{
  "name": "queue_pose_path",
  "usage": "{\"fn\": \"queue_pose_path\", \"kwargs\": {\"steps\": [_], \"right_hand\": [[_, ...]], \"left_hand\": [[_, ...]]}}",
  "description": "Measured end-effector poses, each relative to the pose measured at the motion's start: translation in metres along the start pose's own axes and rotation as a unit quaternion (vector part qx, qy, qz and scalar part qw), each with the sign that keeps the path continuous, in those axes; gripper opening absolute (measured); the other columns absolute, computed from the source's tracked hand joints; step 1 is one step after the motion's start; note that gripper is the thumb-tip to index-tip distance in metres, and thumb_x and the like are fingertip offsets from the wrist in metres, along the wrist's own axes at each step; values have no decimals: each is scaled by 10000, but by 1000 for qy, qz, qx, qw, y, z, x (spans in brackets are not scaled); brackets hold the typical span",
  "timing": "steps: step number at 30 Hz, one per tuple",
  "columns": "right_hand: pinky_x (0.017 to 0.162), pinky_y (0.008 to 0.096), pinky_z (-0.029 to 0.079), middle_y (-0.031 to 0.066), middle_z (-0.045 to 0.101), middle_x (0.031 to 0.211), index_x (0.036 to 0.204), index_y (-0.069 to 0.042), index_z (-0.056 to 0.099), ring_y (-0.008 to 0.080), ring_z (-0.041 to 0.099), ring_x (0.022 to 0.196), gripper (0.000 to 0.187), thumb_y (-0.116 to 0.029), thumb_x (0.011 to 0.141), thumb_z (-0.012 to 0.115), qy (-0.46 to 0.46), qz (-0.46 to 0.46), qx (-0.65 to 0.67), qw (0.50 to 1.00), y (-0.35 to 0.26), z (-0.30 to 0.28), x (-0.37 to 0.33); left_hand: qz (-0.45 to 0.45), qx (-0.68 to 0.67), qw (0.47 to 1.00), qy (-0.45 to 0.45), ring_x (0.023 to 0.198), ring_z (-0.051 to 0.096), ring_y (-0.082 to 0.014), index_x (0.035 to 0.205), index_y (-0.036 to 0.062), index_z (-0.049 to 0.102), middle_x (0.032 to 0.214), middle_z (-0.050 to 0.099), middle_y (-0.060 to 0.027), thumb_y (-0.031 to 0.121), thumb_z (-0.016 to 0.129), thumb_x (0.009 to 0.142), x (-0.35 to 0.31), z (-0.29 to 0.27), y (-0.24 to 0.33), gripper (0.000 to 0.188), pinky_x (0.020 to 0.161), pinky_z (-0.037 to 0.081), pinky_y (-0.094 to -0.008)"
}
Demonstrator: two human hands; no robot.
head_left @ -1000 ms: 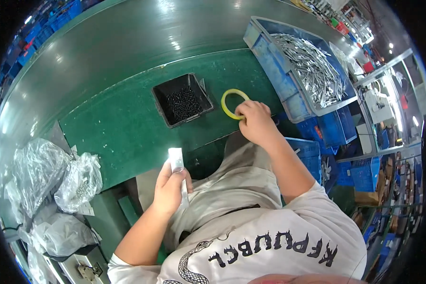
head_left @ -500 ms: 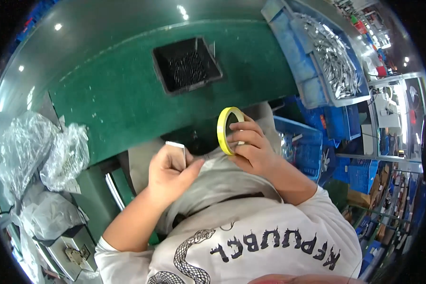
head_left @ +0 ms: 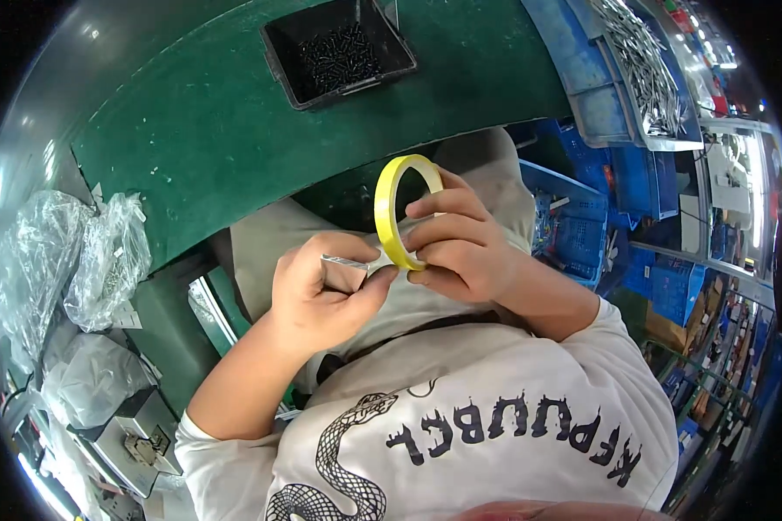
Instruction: Applying yellow adhesive tape to small metal components at a factory workbench.
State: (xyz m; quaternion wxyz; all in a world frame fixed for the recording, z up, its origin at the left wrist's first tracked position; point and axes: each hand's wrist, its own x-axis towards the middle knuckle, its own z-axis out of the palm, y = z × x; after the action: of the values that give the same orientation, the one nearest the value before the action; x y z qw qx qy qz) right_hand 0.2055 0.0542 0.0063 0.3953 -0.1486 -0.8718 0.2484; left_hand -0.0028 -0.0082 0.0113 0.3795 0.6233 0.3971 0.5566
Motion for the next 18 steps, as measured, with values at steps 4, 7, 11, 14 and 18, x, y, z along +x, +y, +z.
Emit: {"fn": "queue_pose_path", "kwargs": {"steps": [4, 7, 11, 14, 18], "right_hand": [[1018, 589, 398, 4, 648, 1020, 863, -114, 574, 251, 586, 1065, 256, -172, 741, 792, -17, 20, -25, 999, -3, -1, 2], [1010, 598, 397, 17, 663, 984, 874, -93, 590, 259, 596, 1042, 242, -172, 757, 787, -30, 28, -38, 998, -4, -1, 3], [1018, 595, 392, 28, 673, 968, 862, -69, 621, 264, 600, 1033, 228, -162, 735, 786, -47, 38, -63, 996, -6, -2, 4], [1030, 585, 387, 20, 669, 975, 858, -71, 621, 258, 596, 1044, 224, -162, 729, 779, -48, 43, -71, 995, -5, -2, 3], [1039, 581, 380, 13, 664, 973, 850, -72, 621, 252, 593, 1049, 209, -161, 737, 772, -57, 47, -72, 995, -6, -3, 6]], "left_hand": [[9, 16, 1000, -4, 432, 382, -12, 928, 33, 569, 505, 436, 66, -70, 742, 764, -1, 0, -2, 260, 422, 288, -219], [-8, 15, 1000, -11, 435, 378, -2, 958, 16, 571, 514, 447, 70, -85, 716, 788, -2, 0, -2, 245, 420, 276, -209], [-15, 13, 999, -29, 442, 388, 7, 984, -1, 566, 523, 459, 71, -105, 679, 814, 0, 0, 0, 229, 417, 266, -199], [-20, 10, 999, -30, 445, 406, 10, 1001, -11, 558, 527, 469, 67, -119, 654, 829, 1, 1, -1, 225, 413, 263, -197], [-27, 4, 999, -26, 445, 429, 9, 1015, -11, 557, 531, 487, 63, -119, 652, 829, -2, 2, -5, 235, 408, 272, -196]]}}
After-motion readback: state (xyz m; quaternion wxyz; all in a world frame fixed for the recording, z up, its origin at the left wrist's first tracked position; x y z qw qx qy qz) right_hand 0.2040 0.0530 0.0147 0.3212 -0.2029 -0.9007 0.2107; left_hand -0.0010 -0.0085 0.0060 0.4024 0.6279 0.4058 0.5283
